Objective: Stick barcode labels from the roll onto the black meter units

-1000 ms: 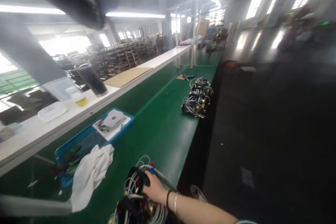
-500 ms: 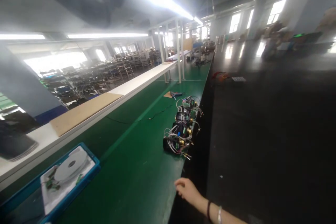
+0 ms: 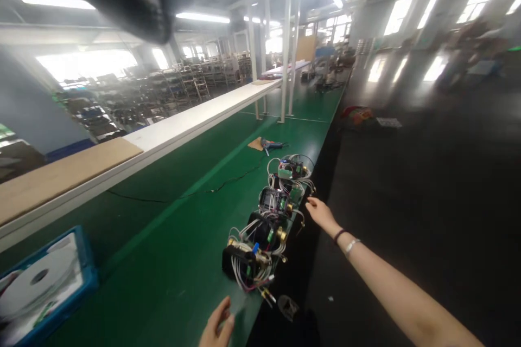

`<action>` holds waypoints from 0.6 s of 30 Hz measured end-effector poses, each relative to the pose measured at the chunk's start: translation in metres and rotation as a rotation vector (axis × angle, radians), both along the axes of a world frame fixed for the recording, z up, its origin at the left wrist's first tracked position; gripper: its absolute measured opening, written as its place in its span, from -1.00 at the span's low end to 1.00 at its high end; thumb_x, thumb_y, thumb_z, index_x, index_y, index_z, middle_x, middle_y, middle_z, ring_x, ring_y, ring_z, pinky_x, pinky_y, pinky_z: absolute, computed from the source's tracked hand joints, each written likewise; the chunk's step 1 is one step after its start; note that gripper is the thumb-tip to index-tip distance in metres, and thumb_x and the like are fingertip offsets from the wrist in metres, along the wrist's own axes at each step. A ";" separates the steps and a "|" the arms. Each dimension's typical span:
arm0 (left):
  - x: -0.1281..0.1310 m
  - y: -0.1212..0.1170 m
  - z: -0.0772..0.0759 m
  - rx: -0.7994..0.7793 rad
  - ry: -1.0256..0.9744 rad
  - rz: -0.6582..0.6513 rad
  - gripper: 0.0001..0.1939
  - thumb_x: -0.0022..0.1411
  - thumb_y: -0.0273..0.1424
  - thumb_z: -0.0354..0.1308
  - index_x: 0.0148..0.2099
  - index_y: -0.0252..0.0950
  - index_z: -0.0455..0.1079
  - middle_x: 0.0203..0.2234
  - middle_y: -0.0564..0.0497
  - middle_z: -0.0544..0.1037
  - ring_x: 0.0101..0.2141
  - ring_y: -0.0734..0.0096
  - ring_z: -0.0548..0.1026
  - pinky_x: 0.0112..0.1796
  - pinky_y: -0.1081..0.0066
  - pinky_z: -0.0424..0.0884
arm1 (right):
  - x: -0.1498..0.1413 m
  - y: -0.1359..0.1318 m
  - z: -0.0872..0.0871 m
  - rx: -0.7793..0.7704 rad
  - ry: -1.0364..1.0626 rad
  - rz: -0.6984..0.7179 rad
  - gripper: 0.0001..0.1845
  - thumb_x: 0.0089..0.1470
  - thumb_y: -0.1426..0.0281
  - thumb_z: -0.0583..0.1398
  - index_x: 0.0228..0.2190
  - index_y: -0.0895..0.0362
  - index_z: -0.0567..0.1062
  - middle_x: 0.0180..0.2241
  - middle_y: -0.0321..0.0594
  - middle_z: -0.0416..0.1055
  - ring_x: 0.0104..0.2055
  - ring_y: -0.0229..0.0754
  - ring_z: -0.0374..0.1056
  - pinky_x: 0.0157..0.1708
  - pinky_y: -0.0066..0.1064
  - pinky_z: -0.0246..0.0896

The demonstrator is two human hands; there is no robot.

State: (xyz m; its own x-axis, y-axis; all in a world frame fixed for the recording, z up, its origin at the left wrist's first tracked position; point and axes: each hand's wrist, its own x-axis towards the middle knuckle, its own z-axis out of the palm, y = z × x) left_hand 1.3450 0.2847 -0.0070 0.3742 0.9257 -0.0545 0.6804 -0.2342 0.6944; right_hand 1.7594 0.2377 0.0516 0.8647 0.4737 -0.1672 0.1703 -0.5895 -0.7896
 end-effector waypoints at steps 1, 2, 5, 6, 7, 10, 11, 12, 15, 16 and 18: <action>0.029 0.003 -0.004 -0.014 -0.011 0.013 -0.61 0.25 -0.48 -0.04 0.11 -0.42 0.33 0.01 -0.20 0.48 -0.05 0.34 0.50 -0.11 0.47 0.45 | 0.034 0.014 0.003 -0.029 -0.037 0.012 -0.67 0.18 0.29 0.16 -0.04 0.16 0.38 -0.02 -0.12 0.35 -0.06 -0.12 0.35 -0.10 -0.15 0.34; 0.056 0.006 -0.006 -0.021 -0.012 0.041 -0.55 0.23 -0.45 -0.02 0.16 -0.43 0.27 0.09 -0.23 0.40 0.04 0.30 0.43 -0.05 0.48 0.41 | 0.066 0.029 0.005 -0.058 -0.069 0.031 -0.67 0.18 0.29 0.16 -0.04 0.15 0.38 -0.01 -0.12 0.35 -0.05 -0.12 0.34 -0.08 -0.15 0.33; 0.119 0.012 -0.007 -0.031 0.027 0.170 -0.38 0.19 -0.33 0.05 0.26 -0.43 0.11 0.24 -0.31 0.16 0.22 0.08 0.18 0.14 0.27 0.24 | 0.142 0.075 0.009 -0.137 -0.131 0.113 -0.66 0.18 0.29 0.16 -0.04 0.15 0.38 0.00 -0.12 0.34 -0.04 -0.11 0.34 -0.07 -0.14 0.32; 0.133 0.011 -0.005 -0.034 0.045 0.217 -0.36 0.19 -0.31 0.06 0.27 -0.42 0.08 0.26 -0.33 0.11 0.24 0.02 0.14 0.15 0.20 0.20 | 0.161 0.089 0.008 -0.161 -0.140 0.147 -0.66 0.18 0.29 0.16 -0.04 0.15 0.38 0.00 -0.11 0.34 -0.04 -0.11 0.34 -0.07 -0.14 0.32; 0.144 0.011 -0.003 -0.040 0.060 0.260 -0.36 0.19 -0.31 0.05 0.28 -0.39 0.06 0.27 -0.33 0.09 0.24 -0.01 0.14 0.15 0.15 0.19 | 0.176 0.102 0.008 -0.182 -0.142 0.183 -0.66 0.17 0.29 0.17 -0.04 0.15 0.38 -0.01 -0.12 0.35 -0.04 -0.11 0.34 -0.08 -0.14 0.32; 0.159 0.007 0.003 -0.022 0.133 0.355 -0.42 0.21 -0.36 0.02 0.27 -0.32 0.09 0.23 -0.29 0.18 0.20 0.01 0.22 0.13 0.13 0.22 | 0.207 0.132 0.003 -0.230 -0.115 0.290 -0.69 0.18 0.29 0.16 -0.07 0.16 0.40 -0.04 -0.13 0.37 -0.09 -0.14 0.36 -0.11 -0.17 0.35; 0.159 0.007 0.005 -0.004 0.169 0.378 -0.45 0.21 -0.38 0.01 0.25 -0.31 0.13 0.20 -0.27 0.22 0.17 0.02 0.26 0.12 0.14 0.24 | 0.214 0.139 0.001 -0.242 -0.097 0.318 -0.69 0.18 0.29 0.16 -0.08 0.17 0.41 -0.06 -0.14 0.38 -0.10 -0.15 0.37 -0.13 -0.19 0.36; 0.159 0.007 0.007 0.014 0.202 0.397 -0.47 0.20 -0.41 0.02 0.23 -0.29 0.17 0.18 -0.26 0.26 0.15 0.02 0.29 0.10 0.14 0.26 | 0.219 0.145 -0.001 -0.252 -0.077 0.340 -0.70 0.18 0.29 0.16 -0.09 0.17 0.41 -0.07 -0.14 0.39 -0.12 -0.16 0.38 -0.14 -0.20 0.36; 0.156 0.010 0.011 0.034 0.240 0.431 -0.48 0.13 -0.56 0.00 0.16 -0.28 0.28 0.12 -0.25 0.31 0.11 0.00 0.32 0.08 0.12 0.28 | 0.228 0.154 -0.009 -0.288 -0.010 0.371 -0.71 0.18 0.30 0.17 -0.09 0.18 0.41 -0.10 -0.16 0.40 -0.16 -0.18 0.39 -0.19 -0.24 0.38; 0.154 0.011 0.013 0.026 0.235 0.435 -0.47 0.10 -0.61 -0.01 0.14 -0.29 0.30 0.12 -0.26 0.31 0.12 -0.01 0.31 0.08 0.12 0.29 | 0.228 0.153 -0.011 -0.301 0.014 0.374 -0.70 0.18 0.30 0.17 -0.08 0.18 0.40 -0.11 -0.16 0.40 -0.18 -0.19 0.39 -0.21 -0.25 0.39; 0.151 0.012 0.017 -0.001 0.221 0.431 -0.47 0.09 -0.65 -0.05 0.11 -0.32 0.32 0.12 -0.26 0.30 0.12 0.03 0.31 0.08 0.14 0.29 | 0.222 0.149 -0.016 -0.325 0.057 0.381 -0.70 0.18 0.30 0.16 -0.08 0.18 0.40 -0.14 -0.17 0.41 -0.22 -0.22 0.40 -0.26 -0.29 0.40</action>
State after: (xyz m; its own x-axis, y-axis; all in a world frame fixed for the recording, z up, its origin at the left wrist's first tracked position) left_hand 1.4962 0.2968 0.0097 -0.0639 0.9939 -0.0903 0.8466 0.1019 0.5224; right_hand 1.9817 0.3872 0.0353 0.6261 0.6692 -0.4003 0.3833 -0.7111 -0.5894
